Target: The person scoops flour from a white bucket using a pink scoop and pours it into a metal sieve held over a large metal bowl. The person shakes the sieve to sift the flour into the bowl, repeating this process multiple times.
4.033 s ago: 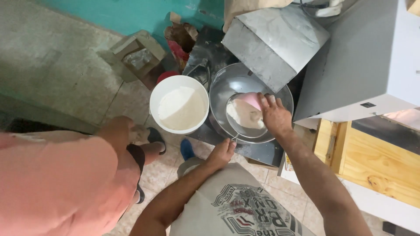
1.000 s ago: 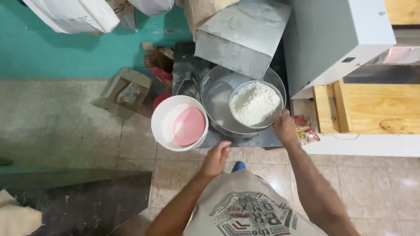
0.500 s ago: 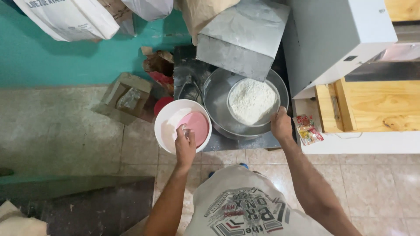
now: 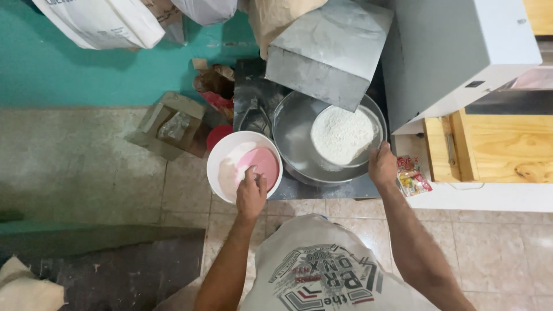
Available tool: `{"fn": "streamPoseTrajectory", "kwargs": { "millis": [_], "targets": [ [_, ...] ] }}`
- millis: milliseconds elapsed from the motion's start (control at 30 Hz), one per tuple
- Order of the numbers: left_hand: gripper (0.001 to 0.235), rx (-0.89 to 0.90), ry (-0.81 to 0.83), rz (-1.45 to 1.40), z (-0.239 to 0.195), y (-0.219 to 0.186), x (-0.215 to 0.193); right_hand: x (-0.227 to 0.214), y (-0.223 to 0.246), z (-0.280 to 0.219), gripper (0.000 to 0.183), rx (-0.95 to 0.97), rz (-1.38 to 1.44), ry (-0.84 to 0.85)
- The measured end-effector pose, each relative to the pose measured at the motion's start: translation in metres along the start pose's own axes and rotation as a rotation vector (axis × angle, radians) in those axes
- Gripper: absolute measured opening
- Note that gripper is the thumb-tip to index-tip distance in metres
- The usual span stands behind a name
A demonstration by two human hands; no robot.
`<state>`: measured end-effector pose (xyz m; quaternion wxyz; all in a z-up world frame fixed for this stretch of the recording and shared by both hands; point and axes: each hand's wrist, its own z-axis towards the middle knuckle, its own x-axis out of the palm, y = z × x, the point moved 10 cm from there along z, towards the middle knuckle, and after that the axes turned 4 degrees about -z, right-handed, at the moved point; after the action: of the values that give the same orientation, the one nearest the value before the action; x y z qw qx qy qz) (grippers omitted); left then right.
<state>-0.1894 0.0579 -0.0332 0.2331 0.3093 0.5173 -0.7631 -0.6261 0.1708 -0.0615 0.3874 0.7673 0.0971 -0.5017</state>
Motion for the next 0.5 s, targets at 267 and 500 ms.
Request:
{"fn": "streamPoseTrajectory", "kwargs": {
  "millis": [267, 500],
  "targets": [
    [0.045, 0.033, 0.021, 0.053, 0.004, -0.005, 0.006, -0.008, -0.001, 0.012, 0.034, -0.023, 0.045, -0.04],
    [0.042, 0.021, 0.018, 0.058, 0.005, -0.004, 0.007, -0.027, 0.019, 0.003, 0.039, -0.078, 0.061, -0.006]
  ]
}}
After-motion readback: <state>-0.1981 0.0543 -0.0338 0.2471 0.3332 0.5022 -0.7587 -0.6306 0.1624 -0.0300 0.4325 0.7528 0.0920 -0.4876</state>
